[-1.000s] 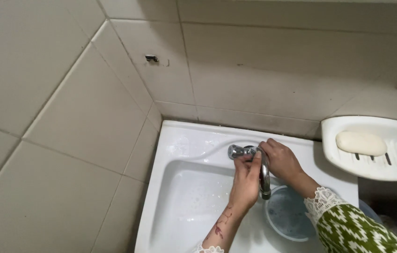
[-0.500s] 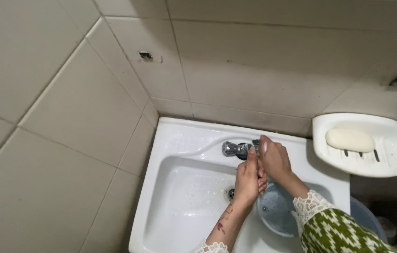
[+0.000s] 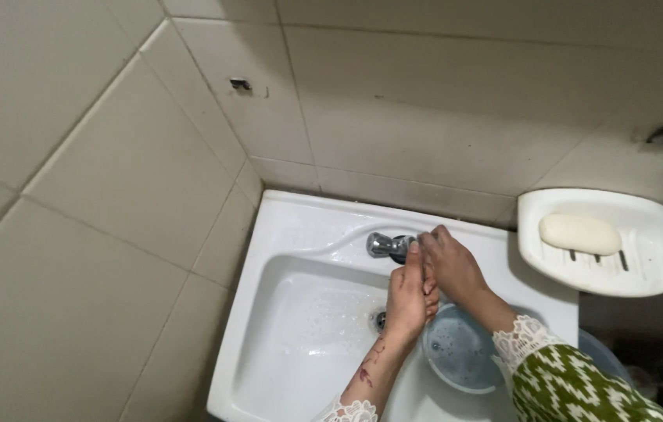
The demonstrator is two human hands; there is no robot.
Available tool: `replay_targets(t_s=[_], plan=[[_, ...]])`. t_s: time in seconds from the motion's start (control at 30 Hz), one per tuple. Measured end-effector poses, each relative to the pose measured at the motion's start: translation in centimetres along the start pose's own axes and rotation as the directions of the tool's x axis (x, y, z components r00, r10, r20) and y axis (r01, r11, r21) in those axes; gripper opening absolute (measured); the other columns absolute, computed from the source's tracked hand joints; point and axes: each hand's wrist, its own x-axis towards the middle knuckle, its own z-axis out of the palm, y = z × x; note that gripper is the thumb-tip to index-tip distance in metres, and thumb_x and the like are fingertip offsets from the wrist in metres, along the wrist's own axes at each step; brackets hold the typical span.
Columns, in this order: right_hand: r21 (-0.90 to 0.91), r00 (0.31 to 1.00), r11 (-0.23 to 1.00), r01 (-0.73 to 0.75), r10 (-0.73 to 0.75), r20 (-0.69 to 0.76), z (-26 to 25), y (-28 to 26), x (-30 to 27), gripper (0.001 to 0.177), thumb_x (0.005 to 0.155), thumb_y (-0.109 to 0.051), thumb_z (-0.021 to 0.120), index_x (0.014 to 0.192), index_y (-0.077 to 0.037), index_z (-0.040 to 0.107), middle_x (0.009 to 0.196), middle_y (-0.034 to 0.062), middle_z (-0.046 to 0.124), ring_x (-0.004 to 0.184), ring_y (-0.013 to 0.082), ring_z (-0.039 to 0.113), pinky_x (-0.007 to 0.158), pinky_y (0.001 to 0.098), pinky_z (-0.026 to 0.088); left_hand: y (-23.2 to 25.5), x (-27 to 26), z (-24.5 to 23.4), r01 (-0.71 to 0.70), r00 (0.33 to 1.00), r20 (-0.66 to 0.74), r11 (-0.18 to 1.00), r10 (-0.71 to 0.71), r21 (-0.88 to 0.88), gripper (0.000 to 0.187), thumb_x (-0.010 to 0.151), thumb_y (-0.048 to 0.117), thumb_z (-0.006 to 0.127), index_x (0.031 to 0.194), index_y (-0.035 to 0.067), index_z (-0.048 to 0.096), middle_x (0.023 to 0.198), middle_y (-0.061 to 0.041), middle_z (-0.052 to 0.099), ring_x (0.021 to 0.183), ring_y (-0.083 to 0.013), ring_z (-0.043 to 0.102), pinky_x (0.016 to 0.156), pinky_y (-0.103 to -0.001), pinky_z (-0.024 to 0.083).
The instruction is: Cleaning a bathroom sink using a sponge and soapy water.
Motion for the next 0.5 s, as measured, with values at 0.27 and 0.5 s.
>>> replay_targets(t_s=[0.27, 0.5], plan=[[0.058, 0.968, 0.967, -0.25, 0.251, -0.013, -1.1, -1.4, 1.9, 0.02, 0.097, -0.024, 0.057, 0.096, -0.005, 0.061, 0.081, 0.0239, 0.07, 0.075, 0.0461, 0.069, 0.067, 0.0556, 0.055, 0.2, 0.1, 0.3, -0.001, 1.0, -0.029, 0.999, 0.0, -0.033, 0.063, 0.106, 0.063, 0.038, 0.066, 0.015, 0.039, 0.049, 0.004, 0.036, 0.038, -0.0078, 0.03, 0.037, -0.026, 0.023], [0.131, 0.861, 0.854, -0.503, 0.509, -0.008, -0.6, -2.1, 0.9, 0.034, 0.106, -0.029, 0.041, 0.104, -0.003, 0.063, 0.078, 0.0302, 0.068, 0.078, 0.0517, 0.066, 0.07, 0.0612, 0.051, 0.5, -0.2, 0.3, 0.004, 1.0, -0.025, 1.0, -0.004, 0.004, 0.065, 0.106, 0.063, 0.035, 0.063, 0.015, 0.037, 0.048, 0.004, 0.036, 0.037, -0.0078, 0.03, 0.036, -0.027, 0.022]])
